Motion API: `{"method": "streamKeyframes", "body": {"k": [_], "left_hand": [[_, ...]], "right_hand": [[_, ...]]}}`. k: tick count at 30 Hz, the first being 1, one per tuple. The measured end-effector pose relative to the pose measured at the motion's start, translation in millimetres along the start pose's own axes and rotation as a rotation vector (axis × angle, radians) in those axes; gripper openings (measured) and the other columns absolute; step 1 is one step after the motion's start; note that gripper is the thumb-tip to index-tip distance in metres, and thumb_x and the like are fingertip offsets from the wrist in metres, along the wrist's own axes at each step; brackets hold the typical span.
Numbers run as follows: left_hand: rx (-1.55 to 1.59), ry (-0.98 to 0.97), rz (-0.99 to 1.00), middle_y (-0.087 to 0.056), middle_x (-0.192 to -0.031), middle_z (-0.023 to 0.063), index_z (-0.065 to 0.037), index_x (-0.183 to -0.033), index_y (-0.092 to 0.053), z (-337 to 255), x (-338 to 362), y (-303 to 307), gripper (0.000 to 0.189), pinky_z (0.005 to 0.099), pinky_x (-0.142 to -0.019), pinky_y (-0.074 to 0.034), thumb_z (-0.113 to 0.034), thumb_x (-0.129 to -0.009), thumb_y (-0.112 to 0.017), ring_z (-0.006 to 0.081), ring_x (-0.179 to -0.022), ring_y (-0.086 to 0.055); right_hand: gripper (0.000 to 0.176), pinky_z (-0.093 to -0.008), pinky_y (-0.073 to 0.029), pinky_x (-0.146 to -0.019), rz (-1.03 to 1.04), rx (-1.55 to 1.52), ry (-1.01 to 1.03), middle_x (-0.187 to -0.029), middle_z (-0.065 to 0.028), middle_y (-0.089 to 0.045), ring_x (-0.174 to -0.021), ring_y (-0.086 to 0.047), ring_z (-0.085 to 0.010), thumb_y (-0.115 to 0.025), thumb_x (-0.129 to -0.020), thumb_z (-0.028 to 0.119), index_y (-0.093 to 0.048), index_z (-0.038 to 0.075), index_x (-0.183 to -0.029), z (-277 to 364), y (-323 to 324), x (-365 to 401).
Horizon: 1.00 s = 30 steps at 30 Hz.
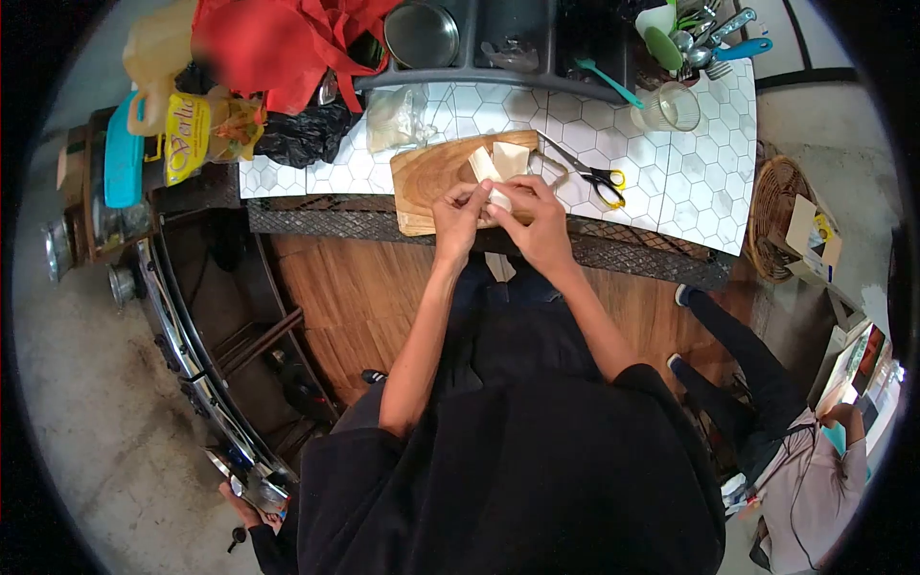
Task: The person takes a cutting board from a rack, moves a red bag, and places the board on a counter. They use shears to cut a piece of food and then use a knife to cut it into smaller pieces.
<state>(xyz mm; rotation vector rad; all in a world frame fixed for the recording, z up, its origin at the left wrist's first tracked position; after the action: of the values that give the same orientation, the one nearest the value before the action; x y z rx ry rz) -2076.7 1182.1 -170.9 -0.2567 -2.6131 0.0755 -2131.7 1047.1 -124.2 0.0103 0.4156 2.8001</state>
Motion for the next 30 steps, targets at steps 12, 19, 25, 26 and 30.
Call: {"method": "streamKeyframes", "body": {"k": [12, 19, 25, 26, 30], "left_hand": [[0.012, -0.135, -0.101, -0.063, -0.071, 0.0028, 0.000, -0.088, -0.067, -9, 15, -1, 0.018, 0.0222, -0.056, -0.043, -0.017, -0.095, -0.063, 0.0074, -0.061, -0.055], [-0.163, -0.114, -0.202, -0.064, -0.074, 0.0024, 0.000, -0.087, -0.065, -3, 19, 12, 0.012, 0.0222, -0.058, -0.044, -0.011, -0.091, -0.065, 0.0076, -0.064, -0.057], [0.367, -0.097, -0.166, -0.065, -0.079, 0.0027, -0.002, -0.094, -0.062, 15, 10, 32, 0.009, 0.0201, -0.063, -0.044, -0.008, -0.090, -0.066, 0.0063, -0.068, -0.057], [0.371, -0.104, -0.177, -0.065, -0.079, 0.0027, -0.002, -0.094, -0.062, 14, 9, 36, 0.009, 0.0201, -0.063, -0.044, -0.008, -0.090, -0.066, 0.0063, -0.068, -0.057], [0.415, -0.088, -0.193, -0.068, -0.080, 0.0037, 0.001, -0.100, -0.061, 9, 7, 59, 0.015, 0.0203, -0.061, -0.043, -0.009, -0.089, -0.067, 0.0071, -0.067, -0.058]], "right_hand": [[0.029, -0.0291, -0.052, -0.077, -0.009, -0.227, -0.218, -0.092, -0.0119, -0.069, -0.081, -0.066, -0.0174, -0.072, -0.086, 0.018, -0.069, -0.003, -0.106, -19, -17, -3], [0.025, -0.0251, -0.050, -0.067, 0.006, -0.320, -0.356, -0.085, -0.0070, -0.069, -0.074, -0.062, -0.0101, -0.067, -0.091, 0.018, -0.065, -0.007, -0.095, -51, -33, -11], [0.020, -0.0235, -0.047, -0.071, -0.125, -0.513, -0.438, -0.087, -0.0065, -0.068, -0.079, -0.060, -0.0087, -0.067, -0.091, 0.014, -0.065, -0.004, -0.098, -58, -24, -15], [0.020, -0.0235, -0.047, -0.071, -0.112, -0.514, -0.434, -0.087, -0.0065, -0.068, -0.079, -0.060, -0.0087, -0.067, -0.091, 0.014, -0.065, -0.004, -0.098, -55, -22, -17], [0.021, -0.0230, -0.046, -0.074, -0.083, -0.590, -0.414, -0.092, -0.0064, -0.068, -0.084, -0.060, -0.0085, -0.068, -0.091, 0.013, -0.063, -0.002, -0.104, -28, -12, -21]]}}
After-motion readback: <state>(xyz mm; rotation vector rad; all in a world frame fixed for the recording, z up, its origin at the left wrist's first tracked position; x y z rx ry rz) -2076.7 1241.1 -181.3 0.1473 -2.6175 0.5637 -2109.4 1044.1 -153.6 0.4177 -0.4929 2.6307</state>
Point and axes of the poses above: each hand's wrist, its own x-axis away from the middle knuckle, its own y-axis out of the back of the hand, z = x × y, the point moved 5 cm from there along -x, towards the middle knuckle
